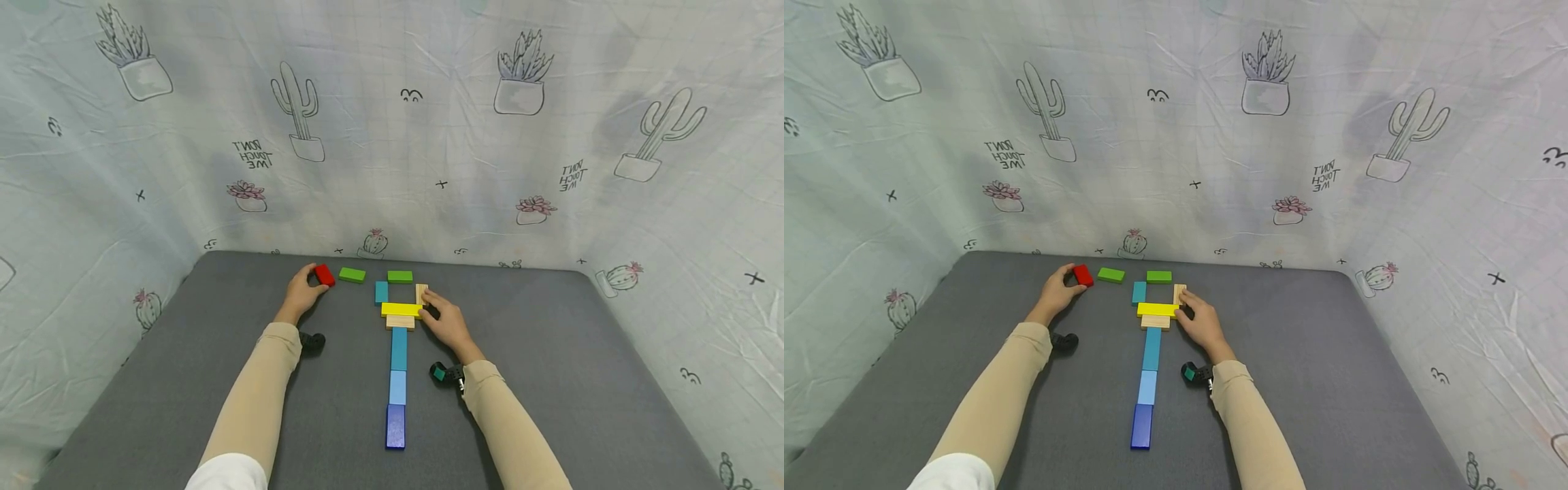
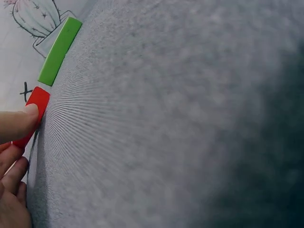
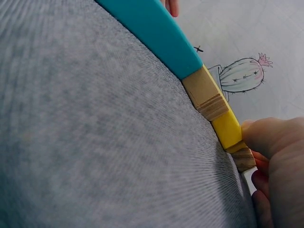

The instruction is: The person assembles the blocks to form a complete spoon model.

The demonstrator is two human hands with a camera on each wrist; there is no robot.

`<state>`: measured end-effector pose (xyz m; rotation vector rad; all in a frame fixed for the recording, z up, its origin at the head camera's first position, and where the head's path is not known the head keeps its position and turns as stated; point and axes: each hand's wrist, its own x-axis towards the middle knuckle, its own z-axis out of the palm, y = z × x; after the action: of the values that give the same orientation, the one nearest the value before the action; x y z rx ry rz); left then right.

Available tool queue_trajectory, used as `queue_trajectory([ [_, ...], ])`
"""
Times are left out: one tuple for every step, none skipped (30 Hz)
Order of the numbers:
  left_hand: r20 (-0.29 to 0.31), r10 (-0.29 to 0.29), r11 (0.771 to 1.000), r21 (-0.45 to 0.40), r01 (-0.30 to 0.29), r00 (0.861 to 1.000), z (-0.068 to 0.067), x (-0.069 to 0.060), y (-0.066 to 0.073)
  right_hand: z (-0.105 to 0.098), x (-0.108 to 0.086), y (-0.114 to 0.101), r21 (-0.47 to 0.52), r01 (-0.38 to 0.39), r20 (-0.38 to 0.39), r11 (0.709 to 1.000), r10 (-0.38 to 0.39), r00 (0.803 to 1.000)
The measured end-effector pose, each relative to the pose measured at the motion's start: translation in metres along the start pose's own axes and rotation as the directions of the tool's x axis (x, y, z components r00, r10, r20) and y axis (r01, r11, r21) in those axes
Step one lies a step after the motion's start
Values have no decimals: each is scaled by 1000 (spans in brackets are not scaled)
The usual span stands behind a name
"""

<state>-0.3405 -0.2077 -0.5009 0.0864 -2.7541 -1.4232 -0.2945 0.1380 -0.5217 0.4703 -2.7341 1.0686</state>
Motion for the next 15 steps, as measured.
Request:
queue_trajectory([
  [-4,4,1000,-13,-4,1000,0,-1,0,0,0,0,0,2,1,1000,-2,1000],
  [-6,7,1000,-29,-7,1000,-1,-2,0,1,0,0,-1,6,1,1000,-6,1000],
  [-6,10,999,-51,-10,1000,-1,-4,0,1,0,0,2,7,1,1000,-7,1000],
  [-11,12,998,-64,-13,1000,-2,-5,0,1,0,0,6,9,2,1000,-9,1000],
  [-10,12,996,-88,-13,1000,-3,-7,1,1,0,0,12,6,3,1000,-6,1000],
  [-8,13,994,-112,-14,1000,-3,-9,1,1,0,0,12,10,2,1000,-10,1000],
  [-4,13,991,-134,-14,1000,-4,-11,1,1,0,0,14,10,2,1000,-10,1000],
  [-1,12,988,-153,-12,1000,-5,-12,0,1,0,1,16,10,1,1000,-10,1000],
  [1,12,986,-169,-12,1000,-6,-13,0,1,0,1,18,7,1,1000,-7,1000],
  [1,13,983,-181,-13,1000,-6,-14,0,1,0,1,18,6,1,1000,-6,1000],
  [9,20,980,-198,-18,1000,-7,-14,-1,1,1,1,12,10,-1,1000,-10,1000],
  [14,26,979,-204,-23,1000,-6,-14,-2,1,1,2,9,9,0,1000,-9,1000],
  [21,37,978,-207,-32,999,-6,-15,-1,0,1,2,7,6,1,1000,-6,1000],
  [28,46,976,-216,-39,999,-5,-15,-1,0,1,2,7,6,1,1000,-6,1000],
  [37,59,973,-224,-49,998,-4,-15,0,0,0,2,6,7,2,1000,-7,1000],
])
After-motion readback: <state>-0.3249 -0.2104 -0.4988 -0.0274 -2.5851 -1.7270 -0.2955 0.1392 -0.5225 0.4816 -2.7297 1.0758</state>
